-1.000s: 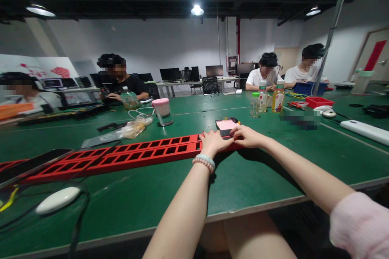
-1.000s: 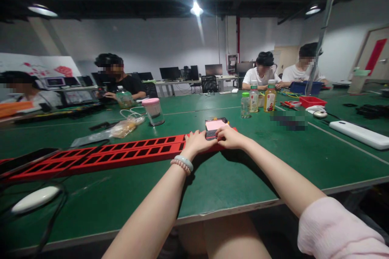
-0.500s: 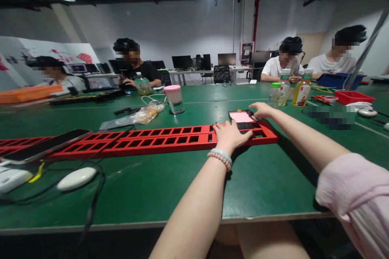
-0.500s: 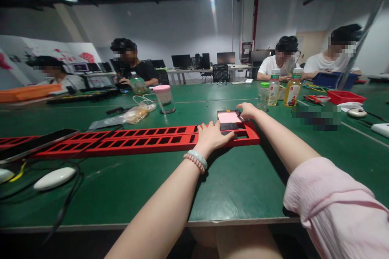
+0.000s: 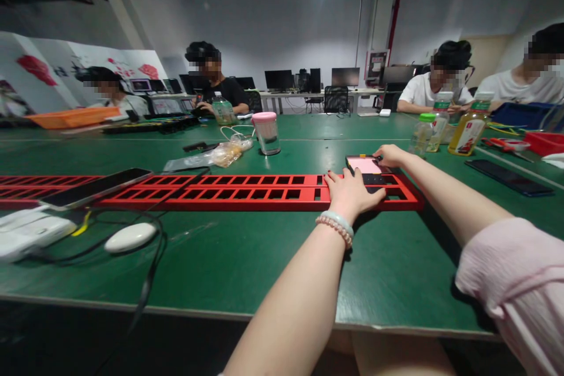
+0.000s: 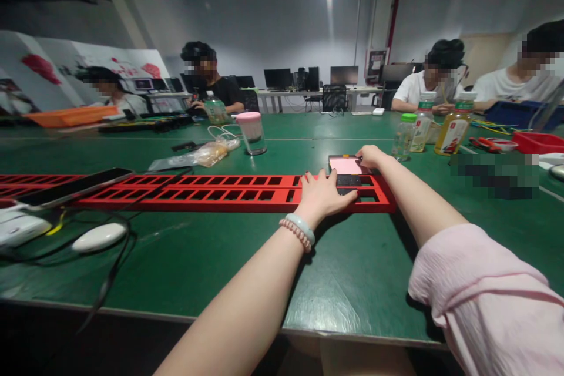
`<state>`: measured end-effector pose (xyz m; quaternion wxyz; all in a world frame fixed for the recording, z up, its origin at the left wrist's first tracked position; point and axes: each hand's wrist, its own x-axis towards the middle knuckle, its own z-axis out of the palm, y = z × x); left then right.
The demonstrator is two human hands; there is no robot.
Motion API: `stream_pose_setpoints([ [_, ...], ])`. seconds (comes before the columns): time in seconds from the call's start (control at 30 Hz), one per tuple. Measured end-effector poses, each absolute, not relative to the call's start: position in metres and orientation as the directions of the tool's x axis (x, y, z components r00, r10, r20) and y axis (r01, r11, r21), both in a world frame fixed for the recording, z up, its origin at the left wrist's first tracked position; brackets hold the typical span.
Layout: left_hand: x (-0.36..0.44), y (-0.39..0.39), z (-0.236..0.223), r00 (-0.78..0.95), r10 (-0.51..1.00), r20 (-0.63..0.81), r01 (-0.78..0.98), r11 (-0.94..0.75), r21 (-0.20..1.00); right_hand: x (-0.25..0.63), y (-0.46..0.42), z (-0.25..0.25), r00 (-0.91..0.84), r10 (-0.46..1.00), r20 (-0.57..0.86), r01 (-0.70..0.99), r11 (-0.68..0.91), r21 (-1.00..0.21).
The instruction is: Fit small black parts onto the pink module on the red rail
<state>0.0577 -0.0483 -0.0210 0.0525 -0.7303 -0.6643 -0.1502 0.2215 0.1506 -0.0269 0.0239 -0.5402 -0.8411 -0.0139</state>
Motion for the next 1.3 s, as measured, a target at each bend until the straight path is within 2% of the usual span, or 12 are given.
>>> stream_pose_setpoints([
  [0.1, 0.058, -0.048, -0.02, 0.074, 0.956, 0.283, 0.986, -0.112, 0.123, 0.223, 0.147, -0.024, -0.411, 0.909, 0.064, 0.91, 0.413, -0.022],
  [0.17, 0.058, -0.048, -0.019, 0.075, 0.96, 0.271, 0.987, -0.111, 0.12, 0.225, 0.142, -0.019, -0.404, 0.911, 0.087, 0.908, 0.41, -0.08],
  [0.3, 0.058, -0.047, -0.016, 0.087, 0.969, 0.231, 0.987, -0.116, 0.114, 0.23, 0.127, -0.006, -0.336, 0.919, 0.205, 0.9, 0.378, -0.218],
  [0.43, 0.057, -0.047, -0.015, 0.101, 0.969, 0.226, 0.985, -0.13, 0.117, 0.234, 0.103, 0.012, -0.333, 0.892, 0.305, 0.865, 0.418, -0.277],
  [0.57, 0.056, -0.045, -0.015, 0.111, 0.969, 0.222, 0.982, -0.141, 0.123, 0.239, 0.062, 0.021, -0.417, 0.83, 0.369, 0.755, 0.543, -0.367],
  [0.7, 0.055, -0.043, -0.014, 0.129, 0.962, 0.24, 0.979, -0.162, 0.126, 0.248, 0.022, 0.006, -0.404, 0.816, 0.414, 0.681, 0.57, -0.459],
  [0.83, 0.054, -0.042, -0.012, 0.167, 0.951, 0.261, 0.972, -0.202, 0.115, 0.258, 0.003, -0.025, -0.333, 0.797, 0.504, 0.465, 0.604, -0.648],
  [0.93, 0.054, -0.041, -0.012, 0.18, 0.956, 0.232, 0.972, -0.208, 0.104, 0.26, -0.003, -0.04, -0.328, 0.802, 0.5, 0.324, 0.593, -0.738],
  [1.07, 0.053, -0.039, -0.013, 0.186, 0.959, 0.215, 0.974, -0.209, 0.086, 0.254, -0.009, -0.042, -0.35, 0.803, 0.483, 0.259, 0.578, -0.774],
  [1.3, 0.052, -0.035, -0.015, 0.209, 0.953, 0.219, 0.97, -0.231, 0.077, 0.25, -0.015, -0.038, -0.335, 0.803, 0.493, 0.372, 0.593, -0.714],
])
